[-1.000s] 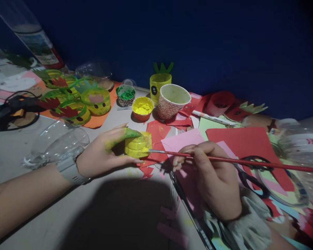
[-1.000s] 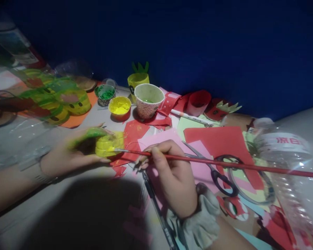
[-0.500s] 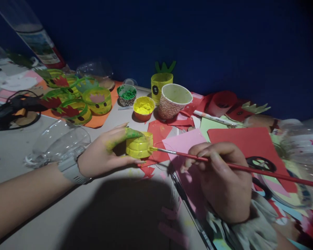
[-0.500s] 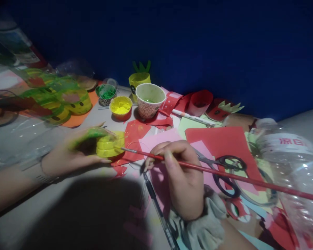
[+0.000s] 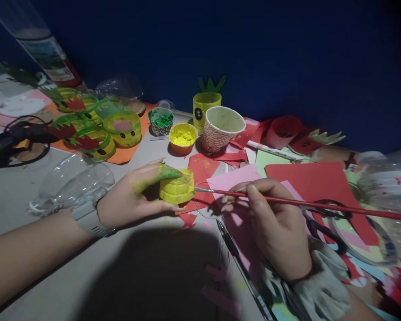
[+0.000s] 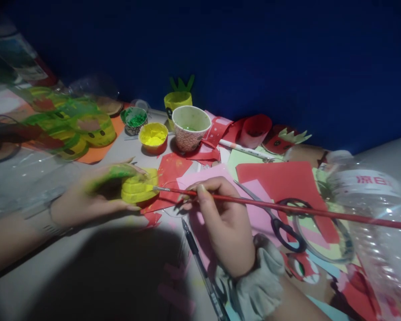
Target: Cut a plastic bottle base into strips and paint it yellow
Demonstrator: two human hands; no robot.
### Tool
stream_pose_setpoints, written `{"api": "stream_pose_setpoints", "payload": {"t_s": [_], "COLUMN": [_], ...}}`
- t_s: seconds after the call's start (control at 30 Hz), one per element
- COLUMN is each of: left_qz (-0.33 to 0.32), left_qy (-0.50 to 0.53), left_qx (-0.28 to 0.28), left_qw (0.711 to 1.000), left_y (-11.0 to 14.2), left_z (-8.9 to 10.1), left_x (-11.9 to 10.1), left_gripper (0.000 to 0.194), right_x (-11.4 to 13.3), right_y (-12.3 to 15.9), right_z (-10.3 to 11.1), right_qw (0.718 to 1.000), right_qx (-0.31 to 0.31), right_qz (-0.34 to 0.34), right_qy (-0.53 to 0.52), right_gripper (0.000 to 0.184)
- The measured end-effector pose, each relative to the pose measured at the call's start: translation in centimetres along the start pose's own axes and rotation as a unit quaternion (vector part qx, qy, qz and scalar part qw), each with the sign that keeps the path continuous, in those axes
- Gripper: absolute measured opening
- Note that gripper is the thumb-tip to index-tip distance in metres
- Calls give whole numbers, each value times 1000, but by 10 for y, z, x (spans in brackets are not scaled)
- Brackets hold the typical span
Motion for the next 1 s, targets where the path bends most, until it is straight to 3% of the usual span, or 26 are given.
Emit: {"api": "stream_pose_setpoints", "payload": {"t_s": [0.13,0.27,0.43,0.7,0.9,1.0], "left_qz": [7,-6,-19,-19,8,-8], "left_qy": [0,2,-5,-3,15,15], "left_qx": [0,5,11,12,19,24], "left_qw": [1000,1000,1000,1000,1000,1000], "left_y": [-1,-1,0,-2,-2,-3], "left_z": [0,1,1,2,1,1], "left_x": [-1,-1,-1,-3,-2,-3], "left_gripper": [47,45,49,46,47,47], "right_x": [8,16,8,6,11,13], "right_y": [-2,1,7,1,1,4], "right_z": [3,-3,-2,2,3,-4], "right_qw": [998,992,994,992,996,991], "right_qx": [-31,32,91,62,57,106], "right_qz": [41,78,61,70,61,60], "right_qy": [-34,-97,4,82,-21,-61], "right_gripper": [9,4,12,9,7,8]}}
Point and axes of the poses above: each hand's wrist, its own y-axis away from the middle knuckle, its own z-axis out of the back of the hand, x = y × z, the point moved 4 cm from there along -y, towards the middle knuckle, and after that the axes turned 8 degrees about -y, right-handed, at the moved point
